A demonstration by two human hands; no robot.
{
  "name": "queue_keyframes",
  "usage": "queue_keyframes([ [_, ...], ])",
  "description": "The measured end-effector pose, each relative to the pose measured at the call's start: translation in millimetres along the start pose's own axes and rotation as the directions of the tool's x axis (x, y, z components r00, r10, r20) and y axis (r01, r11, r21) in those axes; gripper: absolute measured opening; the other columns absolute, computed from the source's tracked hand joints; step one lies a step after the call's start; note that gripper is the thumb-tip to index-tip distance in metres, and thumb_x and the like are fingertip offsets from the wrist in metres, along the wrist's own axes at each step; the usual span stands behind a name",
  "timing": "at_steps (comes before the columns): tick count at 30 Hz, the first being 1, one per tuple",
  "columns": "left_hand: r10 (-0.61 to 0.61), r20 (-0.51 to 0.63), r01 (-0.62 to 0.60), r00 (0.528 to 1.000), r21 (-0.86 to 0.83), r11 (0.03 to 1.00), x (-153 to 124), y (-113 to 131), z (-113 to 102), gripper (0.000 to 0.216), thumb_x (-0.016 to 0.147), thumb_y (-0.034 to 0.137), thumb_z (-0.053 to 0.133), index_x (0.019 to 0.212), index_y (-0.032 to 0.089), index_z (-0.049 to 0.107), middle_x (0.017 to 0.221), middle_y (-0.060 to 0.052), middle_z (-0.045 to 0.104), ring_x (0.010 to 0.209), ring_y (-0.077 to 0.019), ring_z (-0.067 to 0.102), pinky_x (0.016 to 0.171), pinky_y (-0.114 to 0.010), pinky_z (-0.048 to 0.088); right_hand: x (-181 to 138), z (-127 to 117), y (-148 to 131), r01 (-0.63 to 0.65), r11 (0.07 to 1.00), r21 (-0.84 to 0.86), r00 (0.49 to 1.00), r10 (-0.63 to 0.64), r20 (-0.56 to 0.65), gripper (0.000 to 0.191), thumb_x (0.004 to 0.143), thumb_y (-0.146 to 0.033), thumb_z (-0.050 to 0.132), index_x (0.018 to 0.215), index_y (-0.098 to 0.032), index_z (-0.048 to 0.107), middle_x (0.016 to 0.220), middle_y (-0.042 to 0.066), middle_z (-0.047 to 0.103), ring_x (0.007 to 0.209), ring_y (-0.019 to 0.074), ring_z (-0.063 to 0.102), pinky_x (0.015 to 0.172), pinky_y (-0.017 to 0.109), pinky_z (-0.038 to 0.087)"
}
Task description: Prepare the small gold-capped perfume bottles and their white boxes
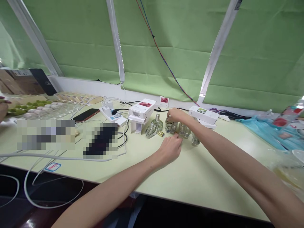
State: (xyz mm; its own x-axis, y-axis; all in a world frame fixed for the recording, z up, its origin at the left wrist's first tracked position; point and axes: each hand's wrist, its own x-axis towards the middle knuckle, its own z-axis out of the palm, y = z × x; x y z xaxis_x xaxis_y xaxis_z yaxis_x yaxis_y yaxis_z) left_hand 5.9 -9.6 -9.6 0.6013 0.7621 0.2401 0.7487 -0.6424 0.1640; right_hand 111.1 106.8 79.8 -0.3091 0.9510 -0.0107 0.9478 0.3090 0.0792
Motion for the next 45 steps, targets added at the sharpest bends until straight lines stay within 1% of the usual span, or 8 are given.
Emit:
queue_keyframes([
  [7, 0.003, 0.011, -0.003, 1.000, -0.007, 1.000, 0, 0, 1, 0.018, 0.089, 0.011, 0.045, 0.085, 0.016, 0.062, 0.098, -0.010, 0.062, 0.073, -0.0188, 0.062, 0.063, -0.033, 0.038, 5, 6, 8, 0.073, 0.997, 0.024, 0.997, -0.073, -0.001, 0.032, 0.087, -0.023, 0.067, 0.117, -0.017, 0.073, 0.114, 0.017, 0.071, 0.101, 0.0250, 0.067, 0.077, 0.027, 0.048],
  [14, 0.005, 0.023, -0.005, 1.000, -0.003, 1.000, 0, 0, 0, 0.019, 0.088, 0.012, 0.045, 0.088, 0.016, 0.063, 0.101, -0.011, 0.062, 0.073, -0.0188, 0.061, 0.065, -0.032, 0.040, 6, 2, 9, 0.187, 0.978, 0.097, 0.982, -0.186, -0.025, 0.030, 0.082, -0.021, 0.072, 0.112, -0.018, 0.076, 0.113, 0.010, 0.073, 0.112, 0.0235, 0.062, 0.085, 0.024, 0.047],
  [21, 0.019, 0.015, -0.019, 1.000, 0.005, 1.000, -1, 1, -3, 0.018, 0.087, 0.011, 0.045, 0.086, 0.016, 0.062, 0.099, -0.010, 0.062, 0.069, -0.0186, 0.061, 0.060, -0.032, 0.038, 7, 2, 7, 0.234, 0.960, 0.157, 0.972, -0.226, -0.065, 0.020, 0.083, -0.022, 0.072, 0.100, -0.016, 0.077, 0.106, 0.007, 0.075, 0.095, 0.0187, 0.065, 0.077, 0.022, 0.044],
  [25, 0.007, 0.035, -0.007, 0.999, -0.006, 1.000, -1, 2, -6, 0.016, 0.087, 0.011, 0.047, 0.087, 0.016, 0.062, 0.098, -0.011, 0.062, 0.071, -0.0189, 0.063, 0.062, -0.032, 0.039, 5, 2, 4, 0.238, 0.950, 0.200, 0.970, -0.224, -0.091, 0.017, 0.081, -0.022, 0.072, 0.096, -0.015, 0.078, 0.099, 0.006, 0.076, 0.086, 0.0164, 0.064, 0.072, 0.022, 0.043],
  [29, 0.022, 0.033, -0.022, 0.999, -0.013, 1.000, -1, 2, -6, 0.018, 0.088, 0.011, 0.046, 0.088, 0.016, 0.063, 0.099, -0.011, 0.063, 0.072, -0.0192, 0.063, 0.062, -0.032, 0.039, 5, 3, 2, 0.239, 0.949, 0.205, 0.970, -0.224, -0.092, 0.013, 0.081, -0.020, 0.071, 0.091, -0.015, 0.077, 0.093, 0.005, 0.076, 0.084, 0.0156, 0.063, 0.071, 0.022, 0.042],
  [38, 0.038, -0.007, -0.038, 0.999, 0.007, 0.999, -1, -1, 0, 0.020, 0.088, 0.012, 0.043, 0.084, 0.017, 0.062, 0.095, -0.009, 0.063, 0.068, -0.0181, 0.060, 0.058, -0.032, 0.035, 7, 0, -3, 0.172, 0.974, 0.147, 0.985, -0.173, -0.005, 0.015, 0.072, -0.008, 0.068, 0.083, -0.014, 0.076, 0.085, 0.008, 0.075, 0.082, 0.0191, 0.066, 0.062, 0.022, 0.043],
  [41, 0.044, -0.018, -0.044, 0.999, 0.002, 0.999, -1, 0, 1, 0.020, 0.088, 0.012, 0.043, 0.082, 0.017, 0.062, 0.094, -0.009, 0.063, 0.067, -0.0181, 0.059, 0.057, -0.033, 0.033, 12, 1, -7, 0.139, 0.984, 0.108, 0.990, -0.141, 0.008, 0.020, 0.070, -0.005, 0.067, 0.087, -0.014, 0.076, 0.093, 0.011, 0.075, 0.089, 0.0225, 0.067, 0.062, 0.023, 0.045],
  [45, 0.045, -0.002, -0.045, 0.999, -0.013, 0.999, -1, 1, -1, 0.021, 0.087, 0.010, 0.043, 0.084, 0.016, 0.062, 0.097, -0.010, 0.063, 0.068, -0.0183, 0.059, 0.059, -0.033, 0.036, 24, 8, -11, 0.111, 0.991, 0.069, 0.994, -0.112, 0.010, 0.032, 0.074, -0.006, 0.067, 0.104, -0.015, 0.075, 0.108, 0.014, 0.073, 0.102, 0.0252, 0.066, 0.076, 0.026, 0.050],
])
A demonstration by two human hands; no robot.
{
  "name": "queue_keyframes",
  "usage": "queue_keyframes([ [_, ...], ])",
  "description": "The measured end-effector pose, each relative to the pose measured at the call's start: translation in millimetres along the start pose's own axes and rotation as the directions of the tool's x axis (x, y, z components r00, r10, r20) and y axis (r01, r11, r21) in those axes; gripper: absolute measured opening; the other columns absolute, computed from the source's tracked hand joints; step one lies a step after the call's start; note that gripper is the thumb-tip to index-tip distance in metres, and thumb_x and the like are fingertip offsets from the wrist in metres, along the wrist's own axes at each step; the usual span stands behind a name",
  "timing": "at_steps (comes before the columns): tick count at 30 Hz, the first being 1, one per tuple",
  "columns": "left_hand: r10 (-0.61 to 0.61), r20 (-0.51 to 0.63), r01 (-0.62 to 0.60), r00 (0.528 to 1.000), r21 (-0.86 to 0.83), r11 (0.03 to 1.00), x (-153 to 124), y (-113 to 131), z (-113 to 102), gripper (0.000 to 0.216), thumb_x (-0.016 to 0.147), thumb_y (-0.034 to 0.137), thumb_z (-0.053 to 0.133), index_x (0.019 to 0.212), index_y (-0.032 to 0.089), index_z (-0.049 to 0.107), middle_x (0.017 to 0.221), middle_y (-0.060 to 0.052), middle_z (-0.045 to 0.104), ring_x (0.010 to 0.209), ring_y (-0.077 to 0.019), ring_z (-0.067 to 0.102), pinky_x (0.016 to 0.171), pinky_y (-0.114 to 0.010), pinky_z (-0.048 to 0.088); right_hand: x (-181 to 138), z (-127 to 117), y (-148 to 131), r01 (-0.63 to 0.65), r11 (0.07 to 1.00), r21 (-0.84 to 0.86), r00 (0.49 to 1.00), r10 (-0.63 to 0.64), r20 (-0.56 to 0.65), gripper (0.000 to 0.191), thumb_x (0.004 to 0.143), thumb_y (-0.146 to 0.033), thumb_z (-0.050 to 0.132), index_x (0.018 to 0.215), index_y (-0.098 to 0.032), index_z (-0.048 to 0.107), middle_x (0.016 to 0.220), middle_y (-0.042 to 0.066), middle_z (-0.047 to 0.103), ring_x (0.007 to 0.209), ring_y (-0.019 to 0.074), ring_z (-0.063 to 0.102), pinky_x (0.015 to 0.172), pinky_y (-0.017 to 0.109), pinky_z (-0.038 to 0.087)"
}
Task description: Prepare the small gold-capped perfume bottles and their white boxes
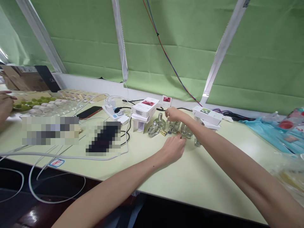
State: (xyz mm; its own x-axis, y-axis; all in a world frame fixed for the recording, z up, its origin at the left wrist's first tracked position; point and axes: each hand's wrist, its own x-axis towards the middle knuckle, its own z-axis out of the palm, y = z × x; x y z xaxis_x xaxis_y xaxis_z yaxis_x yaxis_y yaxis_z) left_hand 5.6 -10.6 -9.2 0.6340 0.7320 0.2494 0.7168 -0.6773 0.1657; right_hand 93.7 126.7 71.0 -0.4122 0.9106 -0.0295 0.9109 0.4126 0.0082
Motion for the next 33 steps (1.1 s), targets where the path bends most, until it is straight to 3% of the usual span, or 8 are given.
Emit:
queue_keyframes([
  [5, -0.006, 0.026, 0.006, 1.000, 0.000, 1.000, 0, 1, -3, 0.021, 0.087, 0.010, 0.044, 0.084, 0.016, 0.063, 0.096, -0.010, 0.064, 0.070, -0.0184, 0.060, 0.059, -0.032, 0.037, 18, 5, -3, -0.061, 0.998, -0.025, 0.995, 0.062, 0.075, 0.039, 0.080, -0.005, 0.064, 0.115, -0.017, 0.072, 0.122, 0.016, 0.069, 0.103, 0.0248, 0.068, 0.081, 0.027, 0.052],
  [12, 0.008, 0.012, -0.008, 1.000, 0.018, 1.000, 0, -2, 0, 0.022, 0.088, 0.013, 0.043, 0.085, 0.017, 0.064, 0.095, -0.009, 0.064, 0.065, -0.0175, 0.058, 0.057, -0.032, 0.034, 23, 7, -11, -0.146, 0.987, -0.065, 0.975, 0.155, 0.161, 0.039, 0.078, -0.011, 0.073, 0.117, -0.014, 0.073, 0.120, 0.019, 0.069, 0.100, 0.0272, 0.072, 0.082, 0.030, 0.055],
  [23, 0.023, -0.033, -0.022, 0.999, 0.029, 0.999, 1, -4, 7, 0.018, 0.087, 0.013, 0.044, 0.082, 0.017, 0.061, 0.093, -0.008, 0.065, 0.065, -0.0172, 0.057, 0.053, -0.031, 0.028, 12, -4, -20, -0.120, 0.989, -0.086, 0.970, 0.135, 0.203, 0.044, 0.075, -0.016, 0.080, 0.118, -0.012, 0.073, 0.120, 0.019, 0.069, 0.104, 0.0272, 0.070, 0.081, 0.029, 0.055],
  [33, 0.016, -0.024, -0.016, 1.000, 0.012, 1.000, 1, -3, 6, 0.019, 0.086, 0.013, 0.045, 0.085, 0.017, 0.064, 0.094, -0.009, 0.065, 0.067, -0.0182, 0.058, 0.055, -0.032, 0.031, 11, -3, -19, -0.106, 0.992, -0.071, 0.974, 0.118, 0.194, 0.034, 0.072, -0.014, 0.081, 0.106, -0.016, 0.078, 0.120, 0.016, 0.070, 0.100, 0.0259, 0.071, 0.078, 0.027, 0.054],
])
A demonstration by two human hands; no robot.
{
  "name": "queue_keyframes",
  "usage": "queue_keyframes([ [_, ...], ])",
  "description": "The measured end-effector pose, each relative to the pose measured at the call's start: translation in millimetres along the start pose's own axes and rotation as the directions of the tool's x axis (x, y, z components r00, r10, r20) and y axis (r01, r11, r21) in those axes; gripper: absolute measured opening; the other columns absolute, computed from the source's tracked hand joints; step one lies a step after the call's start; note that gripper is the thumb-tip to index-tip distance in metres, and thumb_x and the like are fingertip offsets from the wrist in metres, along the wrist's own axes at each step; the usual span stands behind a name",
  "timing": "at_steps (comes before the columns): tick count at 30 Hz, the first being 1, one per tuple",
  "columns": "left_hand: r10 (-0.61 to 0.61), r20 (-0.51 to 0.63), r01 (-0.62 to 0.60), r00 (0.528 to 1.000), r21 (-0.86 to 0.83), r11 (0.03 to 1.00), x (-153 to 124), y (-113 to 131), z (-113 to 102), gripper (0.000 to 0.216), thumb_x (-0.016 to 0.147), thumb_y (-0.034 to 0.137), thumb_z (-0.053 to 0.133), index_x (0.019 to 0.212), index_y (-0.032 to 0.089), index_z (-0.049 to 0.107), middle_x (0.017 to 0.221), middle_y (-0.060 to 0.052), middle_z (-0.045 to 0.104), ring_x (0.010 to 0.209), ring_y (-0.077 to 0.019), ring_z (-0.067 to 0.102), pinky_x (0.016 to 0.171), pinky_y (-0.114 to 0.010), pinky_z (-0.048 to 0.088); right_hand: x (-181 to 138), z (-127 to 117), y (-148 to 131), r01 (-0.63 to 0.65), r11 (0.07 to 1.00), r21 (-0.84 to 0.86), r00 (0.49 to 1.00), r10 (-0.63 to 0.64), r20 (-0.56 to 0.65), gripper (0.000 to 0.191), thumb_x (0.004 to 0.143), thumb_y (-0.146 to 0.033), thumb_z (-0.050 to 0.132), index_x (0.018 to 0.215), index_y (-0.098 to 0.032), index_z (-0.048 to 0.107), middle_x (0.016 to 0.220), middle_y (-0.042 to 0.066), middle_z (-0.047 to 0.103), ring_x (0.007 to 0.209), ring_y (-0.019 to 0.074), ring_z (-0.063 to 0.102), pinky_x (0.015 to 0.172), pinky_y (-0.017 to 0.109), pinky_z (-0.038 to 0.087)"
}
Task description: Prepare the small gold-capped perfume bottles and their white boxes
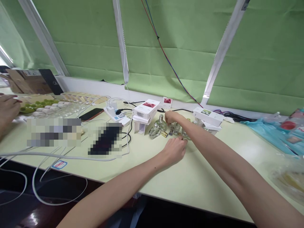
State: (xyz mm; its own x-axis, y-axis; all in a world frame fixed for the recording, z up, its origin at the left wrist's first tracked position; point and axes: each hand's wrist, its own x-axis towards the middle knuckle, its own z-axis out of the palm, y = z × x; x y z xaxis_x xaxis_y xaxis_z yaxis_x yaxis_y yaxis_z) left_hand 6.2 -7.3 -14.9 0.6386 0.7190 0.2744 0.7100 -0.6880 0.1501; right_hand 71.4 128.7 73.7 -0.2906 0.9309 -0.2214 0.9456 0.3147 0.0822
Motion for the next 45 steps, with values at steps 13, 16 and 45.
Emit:
queue_keyframes([
  [13, 0.003, -0.009, -0.003, 1.000, -0.047, 0.999, -1, 0, -5, 0.021, 0.087, 0.012, 0.043, 0.080, 0.017, 0.063, 0.092, -0.009, 0.065, 0.068, -0.0174, 0.057, 0.054, -0.031, 0.029, 4, -10, 14, 0.093, 0.991, 0.095, 0.977, -0.073, -0.198, 0.030, 0.081, -0.016, 0.074, 0.110, -0.021, 0.078, 0.106, 0.010, 0.076, 0.104, 0.0226, 0.067, 0.083, 0.023, 0.048],
  [16, 0.000, -0.022, -0.001, 1.000, -0.059, 0.998, 0, 0, -5, 0.020, 0.087, 0.012, 0.043, 0.079, 0.017, 0.061, 0.092, -0.008, 0.066, 0.069, -0.0175, 0.058, 0.053, -0.032, 0.028, -4, -18, 20, 0.123, 0.985, 0.121, 0.960, -0.087, -0.265, 0.029, 0.087, -0.016, 0.067, 0.114, -0.021, 0.077, 0.104, 0.008, 0.076, 0.100, 0.0197, 0.067, 0.083, 0.022, 0.046],
  [45, 0.121, -0.011, -0.121, 0.993, -0.065, 0.991, 2, -1, 4, 0.015, 0.080, 0.011, 0.049, 0.086, 0.017, 0.062, 0.084, -0.007, 0.066, 0.072, -0.0204, 0.058, 0.057, -0.032, 0.031, -86, 39, -7, 0.147, 0.978, 0.146, 0.982, -0.126, -0.143, 0.010, 0.081, -0.012, 0.063, 0.084, -0.018, 0.070, 0.086, 0.009, 0.068, 0.066, 0.0170, 0.061, 0.055, 0.024, 0.036],
])
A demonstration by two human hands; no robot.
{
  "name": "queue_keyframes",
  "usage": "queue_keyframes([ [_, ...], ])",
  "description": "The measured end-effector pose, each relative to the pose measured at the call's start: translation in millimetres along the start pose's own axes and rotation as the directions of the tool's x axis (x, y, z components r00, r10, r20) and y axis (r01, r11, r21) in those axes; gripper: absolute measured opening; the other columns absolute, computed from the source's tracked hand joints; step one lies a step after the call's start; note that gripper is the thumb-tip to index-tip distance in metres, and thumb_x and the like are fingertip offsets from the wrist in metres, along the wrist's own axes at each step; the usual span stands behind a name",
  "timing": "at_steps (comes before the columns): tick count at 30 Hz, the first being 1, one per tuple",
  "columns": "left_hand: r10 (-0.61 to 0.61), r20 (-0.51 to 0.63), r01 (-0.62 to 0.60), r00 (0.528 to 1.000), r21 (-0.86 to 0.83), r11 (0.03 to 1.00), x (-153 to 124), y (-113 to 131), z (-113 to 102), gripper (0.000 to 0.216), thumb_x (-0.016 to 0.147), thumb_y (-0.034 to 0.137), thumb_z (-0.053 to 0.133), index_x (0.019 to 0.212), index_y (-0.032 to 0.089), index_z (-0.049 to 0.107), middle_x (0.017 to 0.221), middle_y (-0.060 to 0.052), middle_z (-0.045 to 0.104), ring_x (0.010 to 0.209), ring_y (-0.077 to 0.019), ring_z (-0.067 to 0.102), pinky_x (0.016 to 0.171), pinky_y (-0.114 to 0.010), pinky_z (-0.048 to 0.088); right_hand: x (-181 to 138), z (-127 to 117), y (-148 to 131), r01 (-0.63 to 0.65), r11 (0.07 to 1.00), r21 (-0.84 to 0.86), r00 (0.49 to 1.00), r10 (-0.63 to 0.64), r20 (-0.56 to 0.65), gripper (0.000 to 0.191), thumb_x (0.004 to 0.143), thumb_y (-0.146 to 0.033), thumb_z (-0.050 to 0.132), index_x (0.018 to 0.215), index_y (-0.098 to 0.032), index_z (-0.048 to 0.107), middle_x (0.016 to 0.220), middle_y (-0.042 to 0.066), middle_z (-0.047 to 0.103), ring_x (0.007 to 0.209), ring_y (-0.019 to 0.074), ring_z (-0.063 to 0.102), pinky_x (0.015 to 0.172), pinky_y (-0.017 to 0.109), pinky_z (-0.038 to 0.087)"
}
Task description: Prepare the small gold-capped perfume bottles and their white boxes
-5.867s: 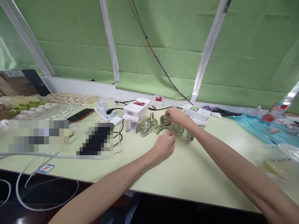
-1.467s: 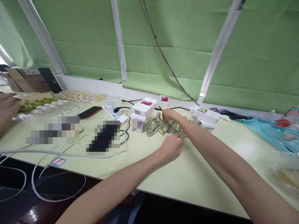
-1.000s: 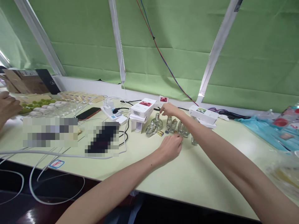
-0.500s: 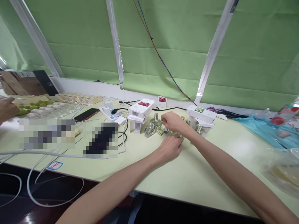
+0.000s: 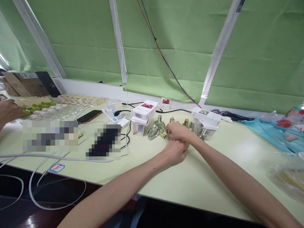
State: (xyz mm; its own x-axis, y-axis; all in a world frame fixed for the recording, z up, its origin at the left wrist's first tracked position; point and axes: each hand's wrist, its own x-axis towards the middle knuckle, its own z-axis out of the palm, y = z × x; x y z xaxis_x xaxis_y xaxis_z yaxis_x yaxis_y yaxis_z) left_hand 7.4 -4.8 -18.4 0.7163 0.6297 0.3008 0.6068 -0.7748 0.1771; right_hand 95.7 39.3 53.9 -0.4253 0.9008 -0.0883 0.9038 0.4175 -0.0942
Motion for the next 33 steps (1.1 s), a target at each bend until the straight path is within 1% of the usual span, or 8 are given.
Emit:
queue_keyframes([
  [5, 0.007, -0.007, -0.007, 1.000, -0.023, 1.000, -1, 2, -2, 0.012, 0.076, 0.010, 0.051, 0.080, 0.018, 0.059, 0.080, -0.006, 0.064, 0.070, -0.0198, 0.057, 0.055, -0.033, 0.029, -7, 2, 5, 0.042, 0.995, 0.096, 0.987, -0.026, -0.156, 0.013, 0.090, -0.019, 0.057, 0.095, -0.019, 0.069, 0.083, 0.007, 0.068, 0.070, 0.0164, 0.060, 0.060, 0.024, 0.040],
  [9, -0.049, 0.000, 0.049, 0.999, -0.074, 0.996, -1, 3, -4, 0.011, 0.075, 0.010, 0.051, 0.071, 0.018, 0.057, 0.067, -0.004, 0.058, 0.059, -0.0174, 0.051, 0.050, -0.033, 0.025, -16, 7, 8, 0.135, 0.973, 0.189, 0.916, -0.049, -0.398, 0.018, 0.094, -0.019, 0.051, 0.091, -0.018, 0.069, 0.074, 0.004, 0.068, 0.071, 0.0159, 0.061, 0.069, 0.024, 0.044],
  [12, -0.107, -0.020, 0.104, 0.994, -0.101, 0.989, -1, 3, -6, 0.014, 0.076, 0.010, 0.050, 0.065, 0.017, 0.056, 0.060, -0.004, 0.055, 0.053, -0.0160, 0.047, 0.049, -0.033, 0.022, -26, 16, 11, 0.228, 0.940, 0.254, 0.785, -0.024, -0.619, 0.020, 0.097, -0.022, 0.048, 0.097, -0.018, 0.068, 0.080, 0.004, 0.070, 0.071, 0.0149, 0.062, 0.073, 0.025, 0.047],
  [15, -0.126, -0.071, 0.113, 0.989, -0.161, 0.980, 0, 2, -9, 0.016, 0.080, 0.012, 0.047, 0.072, 0.016, 0.060, 0.067, -0.006, 0.060, 0.054, -0.0152, 0.049, 0.049, -0.032, 0.026, -39, 30, 16, 0.266, 0.930, 0.253, 0.575, 0.058, -0.816, 0.023, 0.100, -0.025, 0.044, 0.104, -0.018, 0.066, 0.094, 0.007, 0.072, 0.080, 0.0165, 0.065, 0.076, 0.028, 0.051],
  [20, -0.162, -0.132, 0.128, 0.978, -0.232, 0.964, 2, 0, -15, 0.023, 0.083, 0.012, 0.045, 0.091, 0.014, 0.066, 0.097, -0.011, 0.068, 0.069, -0.0169, 0.060, 0.057, -0.029, 0.041, -54, 59, 28, 0.318, 0.946, 0.061, 0.357, -0.060, -0.932, 0.024, 0.098, -0.019, 0.045, 0.112, -0.022, 0.065, 0.101, 0.010, 0.070, 0.095, 0.0203, 0.068, 0.085, 0.037, 0.055],
  [29, -0.243, -0.287, 0.177, 0.927, -0.239, 0.955, 7, -16, -25, 0.026, 0.089, 0.016, 0.046, 0.107, 0.018, 0.065, 0.107, -0.007, 0.070, 0.091, -0.0186, 0.065, 0.082, -0.029, 0.049, -52, 69, 35, 0.298, 0.954, 0.035, 0.286, -0.055, -0.957, 0.027, 0.098, -0.017, 0.044, 0.120, -0.021, 0.059, 0.105, 0.012, 0.070, 0.101, 0.0219, 0.068, 0.086, 0.039, 0.056],
  [31, -0.282, -0.345, 0.197, 0.895, -0.262, 0.945, 7, -20, -29, 0.026, 0.090, 0.016, 0.046, 0.108, 0.018, 0.065, 0.111, -0.007, 0.070, 0.094, -0.0180, 0.066, 0.086, -0.029, 0.049, -54, 67, 34, 0.250, 0.964, 0.084, 0.333, -0.004, -0.943, 0.024, 0.098, -0.018, 0.042, 0.114, -0.019, 0.061, 0.100, 0.011, 0.071, 0.092, 0.0205, 0.069, 0.080, 0.035, 0.056],
  [33, -0.310, -0.365, 0.219, 0.878, -0.271, 0.937, 8, -23, -31, 0.026, 0.090, 0.016, 0.045, 0.108, 0.018, 0.064, 0.103, -0.005, 0.072, 0.088, -0.0172, 0.066, 0.084, -0.028, 0.049, -56, 66, 33, 0.157, 0.975, 0.160, 0.447, 0.074, -0.891, 0.025, 0.099, -0.020, 0.041, 0.111, -0.019, 0.063, 0.098, 0.011, 0.073, 0.084, 0.0196, 0.069, 0.075, 0.032, 0.055],
])
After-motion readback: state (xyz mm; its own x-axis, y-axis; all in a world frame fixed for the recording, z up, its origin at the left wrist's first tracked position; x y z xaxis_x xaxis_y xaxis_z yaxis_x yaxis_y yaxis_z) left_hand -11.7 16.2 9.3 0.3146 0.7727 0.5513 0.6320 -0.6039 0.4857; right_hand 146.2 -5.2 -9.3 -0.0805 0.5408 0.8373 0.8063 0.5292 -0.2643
